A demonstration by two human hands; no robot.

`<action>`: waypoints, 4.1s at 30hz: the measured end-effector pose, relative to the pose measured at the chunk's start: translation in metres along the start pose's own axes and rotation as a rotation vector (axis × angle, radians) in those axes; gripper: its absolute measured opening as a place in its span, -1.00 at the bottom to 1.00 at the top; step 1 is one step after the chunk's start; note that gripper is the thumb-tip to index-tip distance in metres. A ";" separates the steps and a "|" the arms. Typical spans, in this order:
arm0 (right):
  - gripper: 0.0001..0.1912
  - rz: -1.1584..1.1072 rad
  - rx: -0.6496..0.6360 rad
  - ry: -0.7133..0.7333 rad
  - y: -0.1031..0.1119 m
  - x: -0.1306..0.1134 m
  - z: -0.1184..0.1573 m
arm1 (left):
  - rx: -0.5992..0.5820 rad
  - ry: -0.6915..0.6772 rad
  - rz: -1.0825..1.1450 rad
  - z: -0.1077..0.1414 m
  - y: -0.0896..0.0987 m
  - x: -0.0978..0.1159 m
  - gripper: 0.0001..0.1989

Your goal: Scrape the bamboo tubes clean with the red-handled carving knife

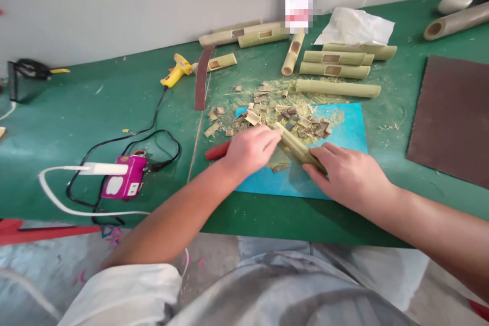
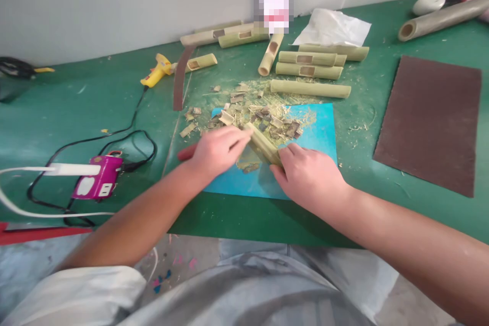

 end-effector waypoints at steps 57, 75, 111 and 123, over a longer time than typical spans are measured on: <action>-0.71 -0.018 0.030 0.032 0.001 -0.001 0.000 | -0.016 -0.008 0.045 0.000 0.001 0.006 -0.76; -0.72 0.009 0.069 -0.035 0.007 0.007 0.003 | 0.034 0.073 0.012 -0.007 0.005 -0.027 -0.81; -0.72 -0.015 0.149 0.082 0.010 -0.005 0.007 | -0.061 -0.079 -0.042 0.001 -0.005 0.030 -0.77; -0.74 -0.012 0.135 0.078 0.010 -0.005 0.006 | -0.033 -0.107 -0.024 0.000 -0.002 0.027 -0.79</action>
Point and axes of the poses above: each hand's wrist, its own z-axis away from the middle knuckle, its own y-axis out of the back of the hand, x = y × z, the point moved 10 cm from there along -z, towards the middle knuckle, and after that the axes turned 3 degrees about x, right-handed, at the moved point
